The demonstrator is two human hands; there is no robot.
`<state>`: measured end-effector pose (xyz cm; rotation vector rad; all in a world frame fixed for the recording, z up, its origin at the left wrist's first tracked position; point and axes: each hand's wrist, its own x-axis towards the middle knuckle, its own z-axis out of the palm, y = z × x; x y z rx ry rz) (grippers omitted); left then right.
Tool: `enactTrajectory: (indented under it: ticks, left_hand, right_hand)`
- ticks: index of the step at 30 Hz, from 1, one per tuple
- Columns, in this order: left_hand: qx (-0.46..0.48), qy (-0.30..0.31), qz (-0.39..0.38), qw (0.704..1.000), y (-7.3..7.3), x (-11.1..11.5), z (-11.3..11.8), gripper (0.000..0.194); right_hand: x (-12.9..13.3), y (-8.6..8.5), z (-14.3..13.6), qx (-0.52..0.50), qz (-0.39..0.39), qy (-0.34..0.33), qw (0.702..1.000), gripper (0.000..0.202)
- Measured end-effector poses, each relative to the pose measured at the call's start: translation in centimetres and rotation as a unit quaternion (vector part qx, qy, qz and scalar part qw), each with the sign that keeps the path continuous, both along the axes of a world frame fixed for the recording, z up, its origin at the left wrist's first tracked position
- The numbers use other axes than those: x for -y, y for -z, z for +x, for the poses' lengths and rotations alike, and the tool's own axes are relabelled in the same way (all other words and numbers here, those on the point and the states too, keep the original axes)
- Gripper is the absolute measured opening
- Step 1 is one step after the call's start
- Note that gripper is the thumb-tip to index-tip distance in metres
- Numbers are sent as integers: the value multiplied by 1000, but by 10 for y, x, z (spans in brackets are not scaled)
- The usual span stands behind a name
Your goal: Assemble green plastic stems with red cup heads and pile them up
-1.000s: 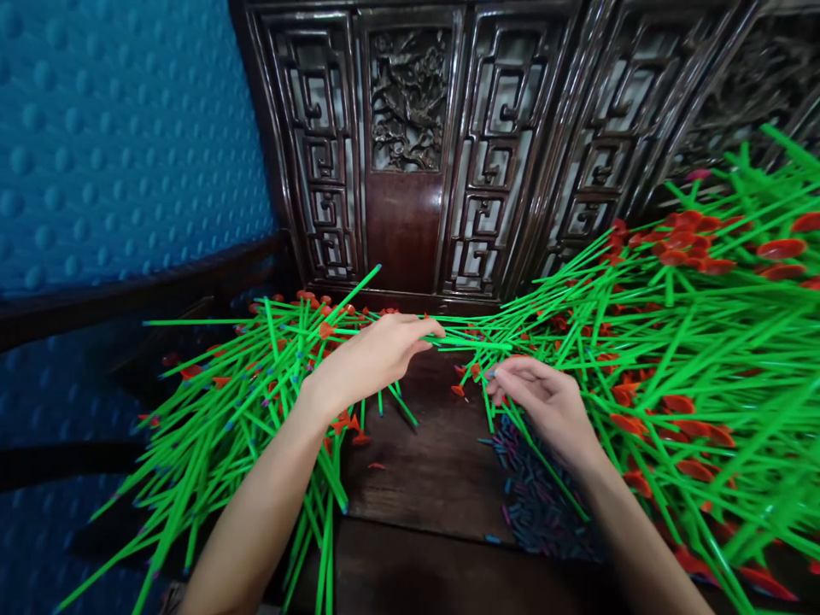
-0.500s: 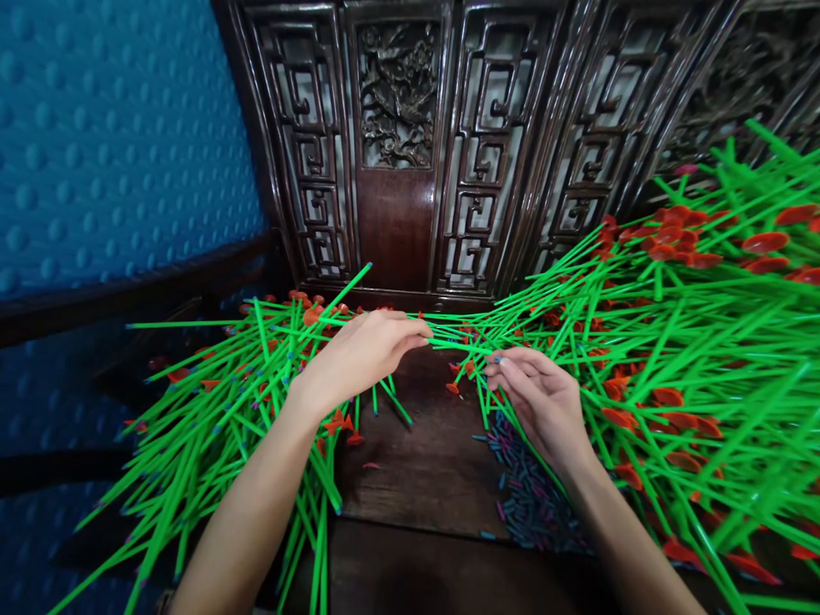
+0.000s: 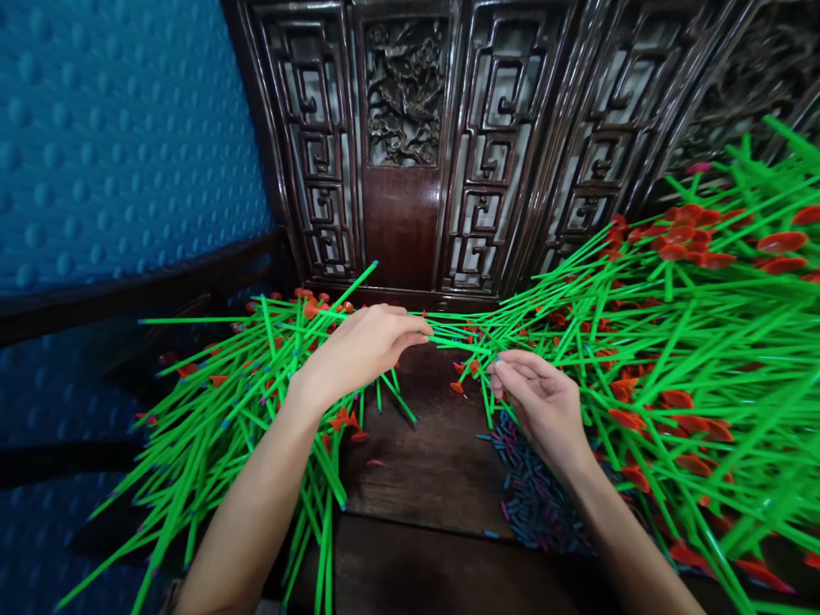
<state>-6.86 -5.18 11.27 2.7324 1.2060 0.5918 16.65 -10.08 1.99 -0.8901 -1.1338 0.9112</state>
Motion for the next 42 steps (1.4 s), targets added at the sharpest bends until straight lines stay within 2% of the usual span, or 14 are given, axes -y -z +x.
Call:
enactTrajectory:
  ticks: [8, 16, 24, 27, 30, 35, 38, 42]
  left_hand:
    - [-16, 9, -2, 1000, -2, 2, 2, 25]
    - [-60, -8, 13, 998, -3, 4, -1, 24]
    - [-46, 19, 8, 999, -1, 3, -3, 24]
    - [-50, 43, -4, 998, -2, 3, -4, 25]
    - [-56, 57, -28, 996, -2, 2, -7, 24]
    - [-56, 111, -51, 991, -4, 1, -11, 25]
    - [-52, 114, 7, 992, -7, 6, -10, 20]
    - [12, 92, 165, 982, -9, 13, -4, 7]
  right_hand:
    - [0, -2, -2, 68, 32, 30, 997, 15]
    - [1, -3, -3, 168, 113, 75, 976, 6]
    - [2, -2, -4, 180, 115, 68, 975, 7]
    - [2, -1, -3, 169, 94, 59, 979, 15]
    - [1, 0, -1, 138, 50, 27, 989, 25]
    - [0, 3, 7, 106, 7, -75, 992, 17]
    - [1, 4, 8, 121, -33, -138, 983, 24]
    - [5, 6, 1, 166, -68, -221, 959, 22]
